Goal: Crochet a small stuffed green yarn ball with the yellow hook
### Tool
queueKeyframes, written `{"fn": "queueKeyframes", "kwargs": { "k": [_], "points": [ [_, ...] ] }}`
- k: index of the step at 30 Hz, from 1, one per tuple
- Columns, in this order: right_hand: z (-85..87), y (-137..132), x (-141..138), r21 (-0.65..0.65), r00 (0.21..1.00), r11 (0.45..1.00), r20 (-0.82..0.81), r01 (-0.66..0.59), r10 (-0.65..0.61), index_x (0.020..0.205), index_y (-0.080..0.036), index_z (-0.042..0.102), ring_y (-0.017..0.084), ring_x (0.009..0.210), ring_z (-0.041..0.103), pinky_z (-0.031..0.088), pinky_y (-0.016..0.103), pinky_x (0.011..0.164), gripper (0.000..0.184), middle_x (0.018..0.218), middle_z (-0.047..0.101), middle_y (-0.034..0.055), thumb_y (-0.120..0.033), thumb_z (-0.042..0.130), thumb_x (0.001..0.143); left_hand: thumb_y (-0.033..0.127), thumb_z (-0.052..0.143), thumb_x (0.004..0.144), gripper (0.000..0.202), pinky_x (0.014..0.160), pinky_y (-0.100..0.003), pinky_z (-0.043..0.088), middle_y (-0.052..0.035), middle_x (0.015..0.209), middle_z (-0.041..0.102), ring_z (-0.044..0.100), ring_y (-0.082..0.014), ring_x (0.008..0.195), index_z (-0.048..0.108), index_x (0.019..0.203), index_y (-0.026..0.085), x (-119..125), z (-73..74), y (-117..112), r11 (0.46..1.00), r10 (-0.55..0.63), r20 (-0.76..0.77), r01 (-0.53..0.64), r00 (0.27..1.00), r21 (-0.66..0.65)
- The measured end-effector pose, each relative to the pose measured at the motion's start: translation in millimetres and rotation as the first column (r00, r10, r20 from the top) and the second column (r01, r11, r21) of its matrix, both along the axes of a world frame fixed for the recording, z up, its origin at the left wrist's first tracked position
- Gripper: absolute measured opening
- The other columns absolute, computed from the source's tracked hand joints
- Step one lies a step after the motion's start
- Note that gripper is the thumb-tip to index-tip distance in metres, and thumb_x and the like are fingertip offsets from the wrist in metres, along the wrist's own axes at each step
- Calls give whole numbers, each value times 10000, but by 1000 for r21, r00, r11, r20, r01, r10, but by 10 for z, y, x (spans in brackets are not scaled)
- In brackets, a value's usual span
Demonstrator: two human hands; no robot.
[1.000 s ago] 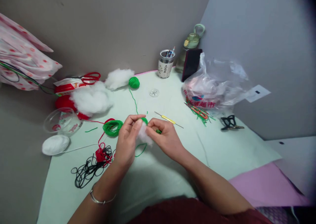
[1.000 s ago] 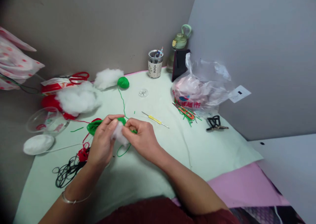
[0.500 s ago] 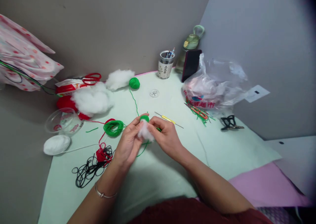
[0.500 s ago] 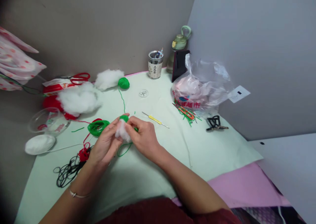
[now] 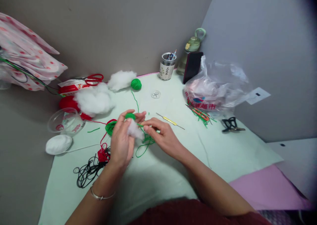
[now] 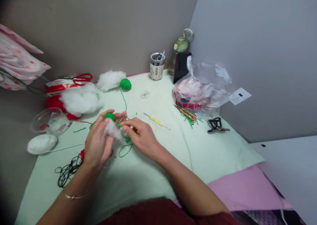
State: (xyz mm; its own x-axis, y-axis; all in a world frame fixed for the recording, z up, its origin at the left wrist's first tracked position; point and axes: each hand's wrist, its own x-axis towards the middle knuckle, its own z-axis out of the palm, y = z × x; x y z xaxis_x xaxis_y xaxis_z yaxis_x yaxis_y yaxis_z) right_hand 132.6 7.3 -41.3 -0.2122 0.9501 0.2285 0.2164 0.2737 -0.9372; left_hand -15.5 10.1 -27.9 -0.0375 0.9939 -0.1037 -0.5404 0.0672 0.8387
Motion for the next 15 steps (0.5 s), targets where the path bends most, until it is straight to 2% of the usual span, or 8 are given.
{"fn": "queueKeyframes", "kwargs": {
  "k": [2, 3, 5, 7, 8, 9, 11, 15],
  "points": [
    [9, 76, 144, 104, 977, 984, 143, 146, -160, 1100, -223, 723, 179, 872, 652, 485, 307, 805, 192, 1094, 721, 66, -283, 566, 1008, 248, 646, 931, 202, 997, -423, 564, -54, 932, 771, 760, -246, 1020, 642, 1126, 192, -68, 46, 35, 996, 71, -41, -69, 997, 56],
    [10, 116, 220, 156, 932, 964, 261, 216, -251, 1166, -218, 707, 189, 879, 652, 486, 324, 827, 218, 1147, 713, 86, -258, 569, 1003, 269, 654, 934, 205, 965, -411, 576, -43, 900, 756, 764, -237, 970, 644, 1121, 185, -92, 66, 39, 994, 83, -63, -78, 995, 72],
    [-1, 185, 354, 191, 746, 944, 578, 271, -331, 1251, -194, 674, 245, 979, 647, 468, 364, 867, 279, 1186, 704, 124, -210, 567, 995, 315, 664, 946, 211, 880, -367, 590, -20, 842, 720, 753, -211, 871, 642, 1110, 185, -119, 94, 21, 994, 65, -121, -53, 991, 99],
    [-25, 231, 439, 135, 514, 957, 820, 256, -253, 1280, -170, 654, 296, 1090, 617, 441, 386, 886, 309, 1204, 700, 155, -165, 531, 996, 351, 655, 967, 210, 792, -316, 576, -1, 795, 681, 718, -182, 793, 637, 1108, 197, -126, 98, -17, 991, 22, -196, 5, 980, 136],
    [-42, 245, 461, 96, 432, 964, 880, 248, -198, 1266, -161, 656, 308, 1112, 605, 430, 387, 878, 311, 1195, 702, 165, -136, 511, 992, 363, 645, 978, 208, 753, -297, 558, 6, 772, 661, 695, -171, 760, 637, 1112, 203, -127, 93, -34, 988, 6, -240, 32, 971, 153],
    [-61, 254, 472, 59, 386, 968, 910, 243, -153, 1241, -156, 662, 309, 1108, 602, 422, 381, 860, 311, 1180, 705, 168, -106, 493, 984, 368, 634, 988, 204, 723, -285, 538, 13, 747, 641, 669, -163, 728, 638, 1116, 209, -127, 85, -48, 985, -2, -286, 51, 958, 164],
    [-101, 261, 473, 15, 373, 973, 922, 228, -102, 1169, -159, 679, 292, 1065, 607, 407, 359, 805, 305, 1116, 715, 158, -60, 477, 963, 361, 616, 998, 193, 684, -277, 495, 27, 691, 602, 614, -155, 669, 643, 1120, 215, -131, 69, -60, 984, -3, -369, 70, 930, 167],
    [-168, 268, 471, -13, 409, 979, 910, 201, -72, 1087, -183, 687, 271, 1063, 597, 367, 326, 721, 283, 1090, 696, 132, -56, 472, 955, 306, 563, 1009, 177, 631, -271, 425, 40, 629, 559, 528, -147, 610, 636, 1145, 220, -126, 63, -49, 984, -26, -502, 111, 865, 141]
  ]
}}
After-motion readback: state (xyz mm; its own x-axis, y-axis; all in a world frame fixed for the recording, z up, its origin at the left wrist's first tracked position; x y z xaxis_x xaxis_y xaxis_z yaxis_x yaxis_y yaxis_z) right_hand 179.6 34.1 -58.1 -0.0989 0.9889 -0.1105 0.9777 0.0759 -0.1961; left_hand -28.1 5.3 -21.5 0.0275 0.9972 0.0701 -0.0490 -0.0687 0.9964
